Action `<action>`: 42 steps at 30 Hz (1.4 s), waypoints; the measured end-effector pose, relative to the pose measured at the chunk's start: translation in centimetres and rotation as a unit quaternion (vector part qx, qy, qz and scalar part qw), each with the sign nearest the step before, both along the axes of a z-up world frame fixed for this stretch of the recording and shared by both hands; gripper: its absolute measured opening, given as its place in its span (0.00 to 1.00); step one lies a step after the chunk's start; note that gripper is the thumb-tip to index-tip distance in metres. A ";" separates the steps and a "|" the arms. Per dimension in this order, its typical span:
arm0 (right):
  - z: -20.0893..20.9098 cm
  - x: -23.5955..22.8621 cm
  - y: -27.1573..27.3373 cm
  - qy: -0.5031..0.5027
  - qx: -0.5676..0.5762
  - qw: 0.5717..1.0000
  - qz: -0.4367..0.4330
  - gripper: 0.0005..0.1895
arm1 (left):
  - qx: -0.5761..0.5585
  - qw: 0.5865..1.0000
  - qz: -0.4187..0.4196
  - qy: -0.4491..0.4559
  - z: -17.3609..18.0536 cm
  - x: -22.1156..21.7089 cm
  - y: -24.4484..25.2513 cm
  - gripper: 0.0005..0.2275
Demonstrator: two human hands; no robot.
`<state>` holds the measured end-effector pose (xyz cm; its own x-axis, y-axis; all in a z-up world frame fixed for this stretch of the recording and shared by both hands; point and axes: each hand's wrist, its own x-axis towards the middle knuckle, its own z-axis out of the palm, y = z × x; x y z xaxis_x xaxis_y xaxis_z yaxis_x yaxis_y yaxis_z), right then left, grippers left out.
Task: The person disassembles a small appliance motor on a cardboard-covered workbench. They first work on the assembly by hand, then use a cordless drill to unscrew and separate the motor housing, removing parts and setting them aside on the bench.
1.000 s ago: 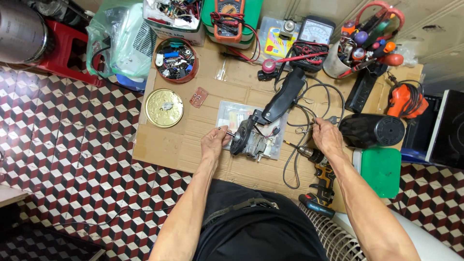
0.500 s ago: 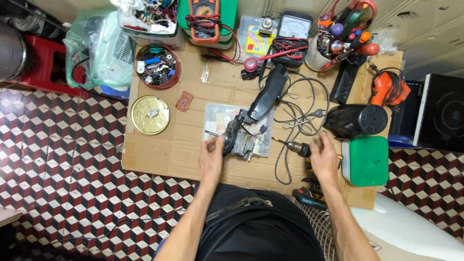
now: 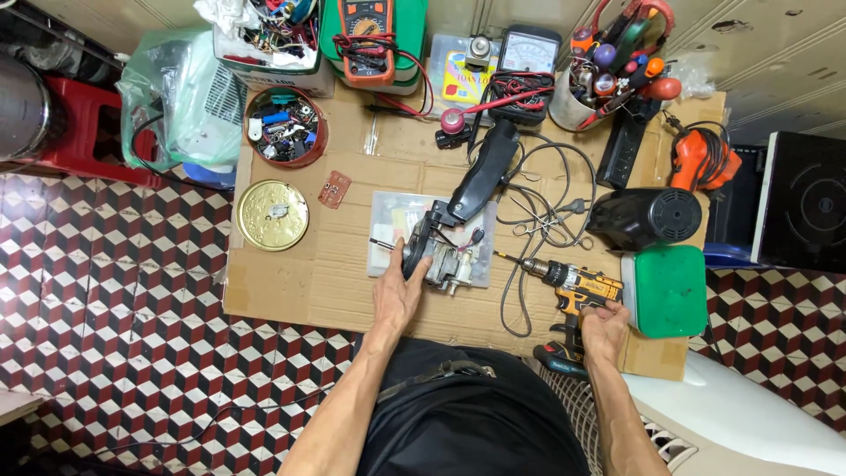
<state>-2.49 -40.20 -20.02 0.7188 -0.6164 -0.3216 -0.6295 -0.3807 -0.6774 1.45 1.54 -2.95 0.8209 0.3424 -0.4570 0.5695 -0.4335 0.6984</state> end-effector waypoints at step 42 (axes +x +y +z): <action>21.3 -0.9 3.1 0.016 0.250 0.968 0.028 0.14 | -0.320 0.937 0.140 0.021 -9.0 2.2 9.7 0.26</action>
<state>-3.36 -37.06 1.27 0.7315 -0.3385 -0.5919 -0.6409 -0.0448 -0.7663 3.63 11.22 -11.97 0.7164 0.1862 -0.6724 0.6314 0.2371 0.7383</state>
